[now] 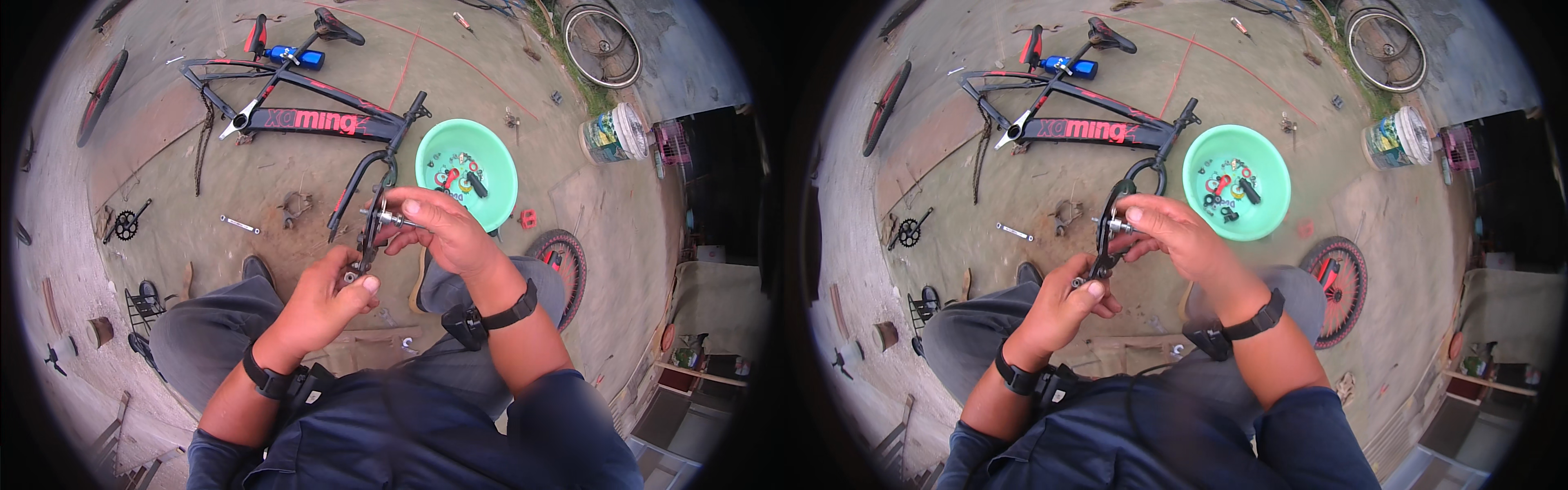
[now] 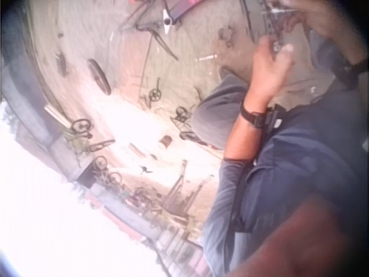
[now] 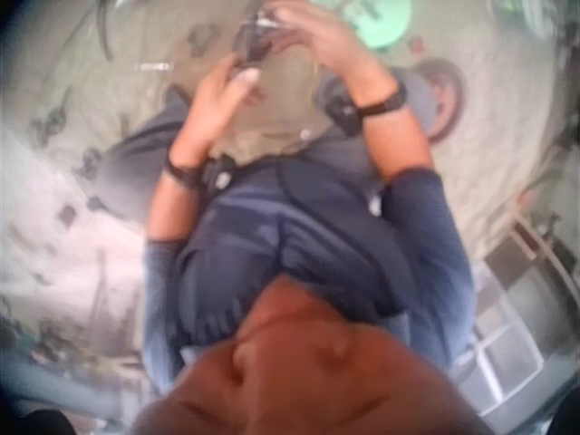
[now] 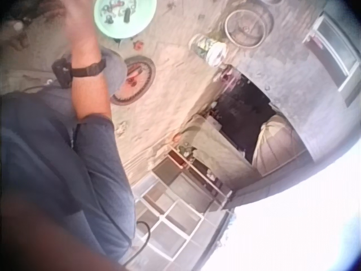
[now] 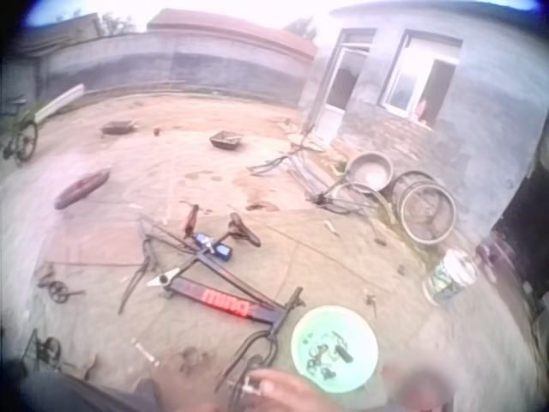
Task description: The person assembles a bicycle brake caliper by hand, inserting a brake cable, threading a bolt, and tightening it with a wrench. They then attach a brake pad to the caliper.
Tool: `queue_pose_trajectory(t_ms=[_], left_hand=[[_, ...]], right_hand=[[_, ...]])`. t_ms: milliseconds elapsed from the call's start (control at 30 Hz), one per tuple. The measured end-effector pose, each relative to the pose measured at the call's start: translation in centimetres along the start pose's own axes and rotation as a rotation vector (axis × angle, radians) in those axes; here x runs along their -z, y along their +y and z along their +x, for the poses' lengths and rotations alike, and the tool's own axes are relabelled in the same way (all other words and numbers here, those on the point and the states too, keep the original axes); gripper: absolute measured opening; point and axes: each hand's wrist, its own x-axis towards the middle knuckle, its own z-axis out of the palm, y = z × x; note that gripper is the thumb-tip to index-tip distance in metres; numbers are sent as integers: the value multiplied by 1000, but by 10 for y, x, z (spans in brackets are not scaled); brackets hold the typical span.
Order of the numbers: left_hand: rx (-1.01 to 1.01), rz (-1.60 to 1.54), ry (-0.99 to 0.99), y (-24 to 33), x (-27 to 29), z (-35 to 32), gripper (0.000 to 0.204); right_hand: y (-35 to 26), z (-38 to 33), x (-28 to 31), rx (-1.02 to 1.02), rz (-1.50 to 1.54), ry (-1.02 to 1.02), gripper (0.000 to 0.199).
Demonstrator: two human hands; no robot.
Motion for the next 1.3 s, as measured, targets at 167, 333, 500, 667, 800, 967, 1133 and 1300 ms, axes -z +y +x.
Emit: queue_pose_trajectory(t_ms=[167, 333, 500, 667, 800, 967, 1133, 1300], left_hand=[[9, -186, -63, 0, 2, -2, 59], [-26, -161, -56, 2, 3, -2, 60], [-23, -110, -23, 5, 1, -4, 52], [-18, -93, -6, 6, -2, -3, 46], [-37, -83, 5, 4, -4, -2, 39], [-43, -111, 8, 3, -6, -3, 35], [-34, -120, -9, 4, -6, -3, 36], [-29, -125, -14, 5, -7, -4, 38]], right_hand=[[-2, -1, 9, 35, -18, -126, 55], [2, -2, 8, 43, -71, -130, 56], [3, -1, 8, 63, -20, -136, 54], [5, -2, 7, 42, 11, -106, 50], [7, -1, 6, 32, 35, -101, 45], [9, 0, 5, 55, 41, -91, 43], [10, 1, 5, 40, 20, -69, 43], [9, 1, 5, 42, 6, -60, 44]])
